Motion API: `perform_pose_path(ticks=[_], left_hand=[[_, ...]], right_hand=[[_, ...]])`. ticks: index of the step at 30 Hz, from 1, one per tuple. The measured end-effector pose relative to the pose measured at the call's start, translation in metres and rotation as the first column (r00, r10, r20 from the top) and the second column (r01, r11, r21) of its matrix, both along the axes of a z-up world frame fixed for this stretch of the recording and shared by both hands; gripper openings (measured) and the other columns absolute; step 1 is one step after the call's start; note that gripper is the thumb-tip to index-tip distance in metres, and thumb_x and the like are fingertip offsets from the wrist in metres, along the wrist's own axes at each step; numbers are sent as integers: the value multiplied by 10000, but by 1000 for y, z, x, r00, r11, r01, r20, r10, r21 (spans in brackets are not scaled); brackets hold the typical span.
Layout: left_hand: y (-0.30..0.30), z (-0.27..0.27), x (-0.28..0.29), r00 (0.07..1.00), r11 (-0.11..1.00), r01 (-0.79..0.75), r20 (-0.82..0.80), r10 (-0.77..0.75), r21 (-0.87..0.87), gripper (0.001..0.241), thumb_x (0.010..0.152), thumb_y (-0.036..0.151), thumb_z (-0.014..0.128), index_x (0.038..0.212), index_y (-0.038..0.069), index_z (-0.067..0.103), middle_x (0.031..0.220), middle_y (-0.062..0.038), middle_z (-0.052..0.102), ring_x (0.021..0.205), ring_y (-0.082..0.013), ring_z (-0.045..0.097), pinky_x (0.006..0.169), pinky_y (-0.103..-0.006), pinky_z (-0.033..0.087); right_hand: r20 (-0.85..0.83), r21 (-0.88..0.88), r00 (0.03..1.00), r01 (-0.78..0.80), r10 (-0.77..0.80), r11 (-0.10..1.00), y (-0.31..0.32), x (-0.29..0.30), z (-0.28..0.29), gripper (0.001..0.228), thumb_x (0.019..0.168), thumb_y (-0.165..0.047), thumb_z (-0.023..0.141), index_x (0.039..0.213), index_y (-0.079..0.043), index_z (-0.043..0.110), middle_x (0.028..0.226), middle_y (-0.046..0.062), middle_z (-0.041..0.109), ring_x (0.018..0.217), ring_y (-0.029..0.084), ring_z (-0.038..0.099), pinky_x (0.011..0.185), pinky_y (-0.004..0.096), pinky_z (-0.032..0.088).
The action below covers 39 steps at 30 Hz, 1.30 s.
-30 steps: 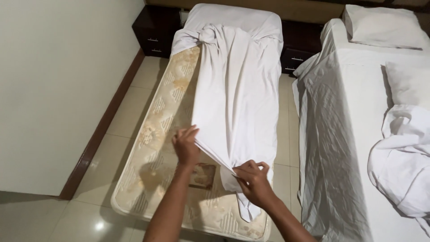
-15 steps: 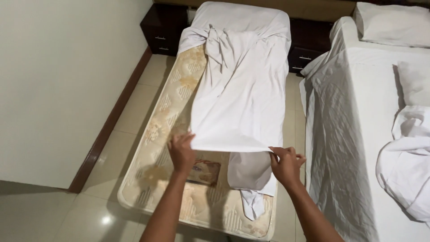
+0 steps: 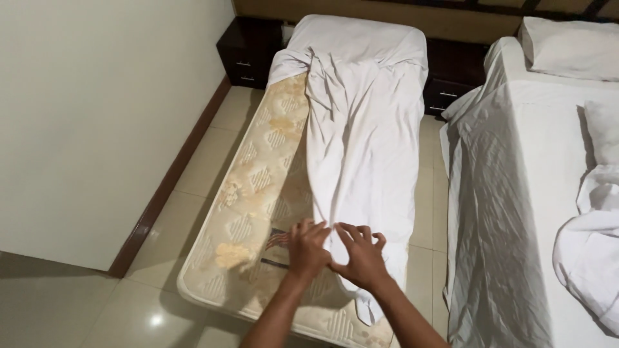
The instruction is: The person folds a white towel on a mattress and places it on a bedside table. Then, the person spreads a white bedsheet over the mattress, smoothing it out and tucking the edges under the mattress.
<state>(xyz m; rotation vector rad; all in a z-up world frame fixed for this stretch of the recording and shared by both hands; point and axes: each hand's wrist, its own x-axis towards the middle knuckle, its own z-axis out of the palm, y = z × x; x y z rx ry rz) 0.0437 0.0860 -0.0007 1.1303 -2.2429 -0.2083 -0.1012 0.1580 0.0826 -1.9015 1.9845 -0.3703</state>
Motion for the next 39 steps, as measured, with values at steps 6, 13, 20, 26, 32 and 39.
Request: perform_pose_path(ticks=[6,13,20,26,32,39], left_hand=[[2,8,-4,997,1000,-11,-70,12,20,198,778,33,765,971,59,797,1179,-87,766,1141,-280,635,949,-477,449],[-59,-40,20,998,998,-52,45,51,33,218,849,-11,733,984,140,811,1230,-56,759,1180,-237,634,946,-416,474],[-88,-27,55,968,969,-247,-37,248,15,319,784,-4,682,1041,119,826,1277,-99,729,1272,-338,562,1042,-469,391],[-94,-27,81,915,920,-389,-97,393,54,364,753,-11,670,1050,137,821,1257,-67,745,1271,-305,554,1036,-476,389],[-66,-37,79,946,952,-302,-105,306,56,370,745,5,675,1064,132,814,1243,-47,755,1187,-291,570,1011,-472,413],[4,-44,67,989,995,-100,-108,99,-1,320,756,37,675,1037,89,819,1101,-80,782,1149,-321,586,1024,-480,428]], right_hand=[[-19,-163,992,117,-122,980,-7,3,-35,291,917,-125,683,1188,-207,748,1157,-62,756,1172,186,573,1083,557,263],[96,-181,993,92,-75,979,16,3,-8,319,896,-99,696,1189,-200,768,1047,-19,775,1128,205,583,1045,546,240],[109,-267,990,120,-94,956,43,-21,-12,372,839,-86,711,1176,-230,778,1027,-39,804,1123,188,593,1032,505,227],[2,-157,973,227,-229,961,58,-53,-14,374,875,-119,720,1207,-280,782,951,-57,817,1127,161,584,1076,482,213],[-16,-112,929,365,-369,924,73,-68,-19,321,899,-132,704,1173,-272,795,999,-35,792,1051,161,613,1085,446,250],[-128,-101,943,297,-309,949,95,-45,-68,382,928,-143,668,1293,-257,686,1438,-28,632,1211,222,545,1059,552,250]])
